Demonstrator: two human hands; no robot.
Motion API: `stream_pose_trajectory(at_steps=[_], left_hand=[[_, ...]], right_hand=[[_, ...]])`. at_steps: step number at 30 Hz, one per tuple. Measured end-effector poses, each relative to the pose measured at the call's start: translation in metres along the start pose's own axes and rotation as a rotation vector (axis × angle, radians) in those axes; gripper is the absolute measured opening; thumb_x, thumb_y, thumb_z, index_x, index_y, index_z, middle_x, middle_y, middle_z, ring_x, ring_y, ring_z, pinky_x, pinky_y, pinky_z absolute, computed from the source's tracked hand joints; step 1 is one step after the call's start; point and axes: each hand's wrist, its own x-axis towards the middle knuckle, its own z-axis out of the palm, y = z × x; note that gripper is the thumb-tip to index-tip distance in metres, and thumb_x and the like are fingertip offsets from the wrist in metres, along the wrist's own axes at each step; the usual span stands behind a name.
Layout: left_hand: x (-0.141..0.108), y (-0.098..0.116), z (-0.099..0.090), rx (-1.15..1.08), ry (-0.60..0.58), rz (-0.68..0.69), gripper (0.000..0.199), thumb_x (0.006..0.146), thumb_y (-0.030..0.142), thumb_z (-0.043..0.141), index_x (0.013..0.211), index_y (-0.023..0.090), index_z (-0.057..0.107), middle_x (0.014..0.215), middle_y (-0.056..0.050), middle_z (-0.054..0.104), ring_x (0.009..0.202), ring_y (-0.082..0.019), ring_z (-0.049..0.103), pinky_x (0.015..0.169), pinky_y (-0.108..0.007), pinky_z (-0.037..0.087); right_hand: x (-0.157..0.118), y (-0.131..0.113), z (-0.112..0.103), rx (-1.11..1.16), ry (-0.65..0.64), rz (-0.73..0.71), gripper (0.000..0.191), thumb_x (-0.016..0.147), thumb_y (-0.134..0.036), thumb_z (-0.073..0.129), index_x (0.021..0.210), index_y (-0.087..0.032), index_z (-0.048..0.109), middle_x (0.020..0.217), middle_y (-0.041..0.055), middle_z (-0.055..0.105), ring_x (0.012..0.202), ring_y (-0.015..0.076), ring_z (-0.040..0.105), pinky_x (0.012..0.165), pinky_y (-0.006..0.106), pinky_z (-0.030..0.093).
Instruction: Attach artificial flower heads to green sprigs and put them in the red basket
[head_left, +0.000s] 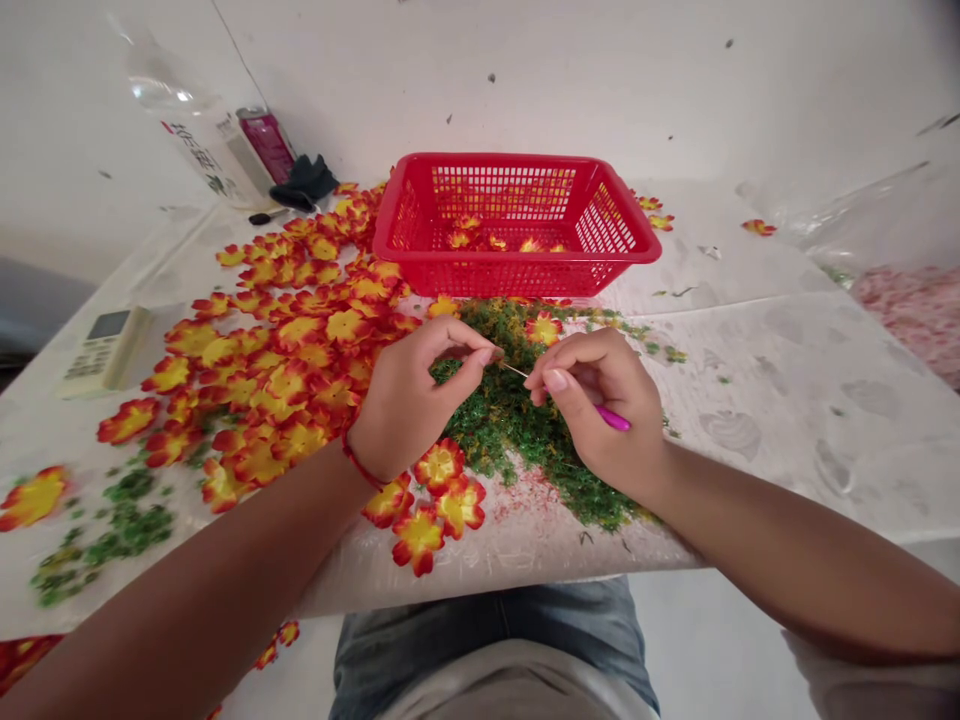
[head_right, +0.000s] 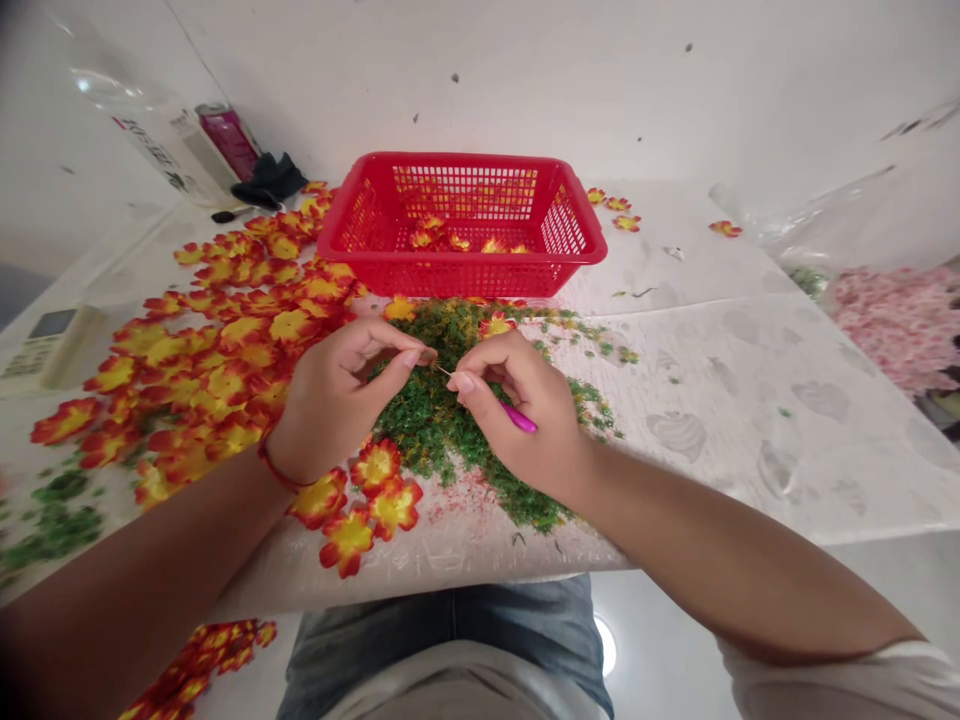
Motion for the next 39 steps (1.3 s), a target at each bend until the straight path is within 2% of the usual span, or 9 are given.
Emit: stream_pose_trajectory(at_steps=[7,12,18,21,24,27,30,36,39], left_hand=[[0.0,0.001,0.002,-0.145,-0.026,-0.095,0.01,0.106,0.032,0.075,0.102,0.023,0.074,0.1,-0.005,0.087,0.093,-0.02,0.083,0.085,-0.031,0.067],[0.001,-0.002,0.003,-0.159,0.044,-0.103,0.007,0.104,0.029,0.075,0.103,0.023,0.072,0.103,-0.006,0.087,0.098,-0.021,0.085,0.09,-0.033,0.068],[0.0,-0.008,0.005,-0.138,0.048,-0.095,0.006,0.104,0.029,0.073,0.102,0.025,0.071,0.103,-0.006,0.087,0.099,-0.023,0.086,0.089,-0.036,0.07],[0.001,-0.011,0.002,-0.018,0.097,-0.024,0.005,0.104,0.03,0.074,0.103,0.025,0.072,0.104,-0.005,0.086,0.1,-0.023,0.085,0.091,-0.036,0.07],[0.004,-0.014,-0.005,0.21,0.144,0.058,0.006,0.106,0.03,0.071,0.105,0.025,0.074,0.107,-0.004,0.086,0.103,-0.022,0.084,0.097,-0.036,0.068],[0.009,-0.014,-0.014,0.392,0.12,0.123,0.007,0.107,0.025,0.069,0.109,0.025,0.075,0.113,-0.005,0.086,0.107,-0.024,0.082,0.103,-0.04,0.066],[0.015,-0.012,-0.026,0.515,0.089,0.168,0.013,0.109,0.02,0.065,0.116,0.027,0.075,0.123,-0.007,0.084,0.12,-0.029,0.079,0.114,-0.047,0.061],[0.028,-0.018,-0.056,0.82,0.074,0.04,0.024,0.107,0.022,0.062,0.127,0.023,0.075,0.134,-0.014,0.079,0.134,-0.041,0.069,0.123,-0.063,0.051],[0.032,-0.026,-0.062,0.871,0.01,-0.019,0.023,0.101,0.021,0.063,0.115,0.021,0.08,0.125,-0.015,0.083,0.125,-0.041,0.072,0.118,-0.063,0.055]], right_hand=[[-0.001,0.0,0.0,0.019,0.003,-0.008,0.005,0.113,-0.026,0.073,0.113,-0.027,0.068,0.1,0.0027,0.075,0.084,0.0175,0.075,0.075,0.035,0.061],[-0.001,-0.002,-0.001,-0.023,0.027,-0.028,0.003,0.112,-0.028,0.073,0.112,-0.027,0.07,0.1,0.0039,0.075,0.084,0.0191,0.074,0.074,0.037,0.061],[0.003,-0.007,0.002,0.044,0.075,-0.037,0.005,0.114,-0.028,0.071,0.109,-0.027,0.07,0.095,0.0022,0.077,0.075,0.0159,0.073,0.066,0.033,0.06],[0.005,-0.008,0.003,0.116,0.089,-0.019,0.007,0.113,-0.033,0.073,0.108,-0.028,0.071,0.093,0.0021,0.078,0.072,0.0163,0.072,0.064,0.034,0.06],[0.005,-0.009,0.003,0.231,0.072,0.016,0.017,0.112,-0.046,0.073,0.111,-0.029,0.072,0.095,0.0043,0.079,0.075,0.0206,0.073,0.065,0.039,0.062],[0.007,-0.01,0.004,0.298,0.08,0.048,0.029,0.115,-0.054,0.064,0.11,-0.028,0.072,0.096,0.0054,0.08,0.075,0.0214,0.073,0.068,0.041,0.064],[0.009,-0.011,0.005,0.28,0.128,0.079,0.031,0.119,-0.051,0.058,0.105,-0.027,0.072,0.095,0.0049,0.08,0.075,0.0197,0.074,0.069,0.038,0.064],[0.009,-0.012,0.007,0.226,0.169,0.103,0.027,0.119,-0.05,0.06,0.104,-0.029,0.069,0.09,0.0022,0.078,0.077,0.0189,0.074,0.067,0.035,0.064],[0.008,-0.012,0.007,0.216,0.161,0.085,0.025,0.119,-0.048,0.06,0.105,-0.029,0.07,0.091,0.0025,0.079,0.077,0.0188,0.074,0.067,0.035,0.063]])
